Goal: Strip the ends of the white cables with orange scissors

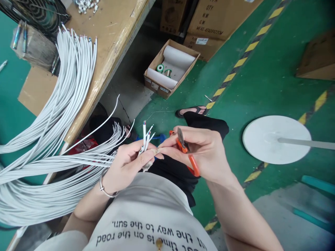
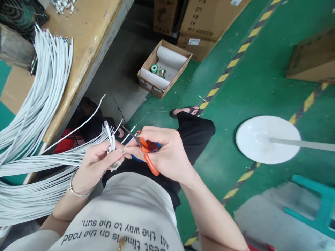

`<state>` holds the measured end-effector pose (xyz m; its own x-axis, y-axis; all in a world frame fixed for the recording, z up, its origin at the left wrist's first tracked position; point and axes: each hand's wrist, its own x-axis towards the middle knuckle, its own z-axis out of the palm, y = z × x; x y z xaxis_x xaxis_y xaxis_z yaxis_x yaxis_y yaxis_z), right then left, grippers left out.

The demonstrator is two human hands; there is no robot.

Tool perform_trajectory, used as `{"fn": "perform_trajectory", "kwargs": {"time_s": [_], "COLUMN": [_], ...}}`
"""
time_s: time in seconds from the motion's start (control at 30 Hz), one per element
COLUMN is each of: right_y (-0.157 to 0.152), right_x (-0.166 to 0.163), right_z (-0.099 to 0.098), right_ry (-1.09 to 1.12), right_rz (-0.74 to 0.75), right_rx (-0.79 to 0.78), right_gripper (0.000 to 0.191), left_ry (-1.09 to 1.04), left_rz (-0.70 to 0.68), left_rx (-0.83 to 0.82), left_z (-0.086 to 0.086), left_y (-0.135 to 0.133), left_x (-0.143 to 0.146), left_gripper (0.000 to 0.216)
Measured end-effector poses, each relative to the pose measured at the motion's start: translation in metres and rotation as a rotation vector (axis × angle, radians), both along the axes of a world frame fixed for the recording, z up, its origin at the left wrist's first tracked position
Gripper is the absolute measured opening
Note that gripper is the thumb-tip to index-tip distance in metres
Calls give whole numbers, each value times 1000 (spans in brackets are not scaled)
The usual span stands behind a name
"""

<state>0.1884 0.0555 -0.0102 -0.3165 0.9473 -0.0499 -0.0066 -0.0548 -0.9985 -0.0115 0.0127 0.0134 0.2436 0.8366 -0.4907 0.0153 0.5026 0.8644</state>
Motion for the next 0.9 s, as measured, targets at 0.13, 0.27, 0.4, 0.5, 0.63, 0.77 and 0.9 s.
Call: {"fn": "perform_trajectory", "kwargs": {"time_s": [0.13, 0.27, 0.4, 0.5, 0.63, 0.77, 0.9], "right_y": [-3, 0, 4, 1, -6, -8, -9], "right_x": [4, 5, 9, 12, 13, 13, 13], "right_z": [-4, -10, -16, -15, -7, -3, -2], "right_ry": [-43, -19, 95, 15, -149, -263, -307], "right_rz": [35, -126, -409, -255, 40, 173, 221], "right_rx": [126, 116, 8, -51, 12, 72, 102], "right_gripper": [36, 35, 40, 41, 47, 53, 47], "left_ry": [94, 78, -45, -41, 31, 65, 117], "left_rz": [-38, 23, 94, 136, 163, 150, 148], "left_rx": [64, 73, 13, -16, 21, 63, 102], "left_z": [3, 3, 2, 2, 1, 1, 0], "left_y": [2, 2, -1, 0, 1, 1, 0], "left_x": [1, 4, 4, 5, 6, 7, 7], "left_gripper": [32, 31, 26, 24, 23, 23, 26]}}
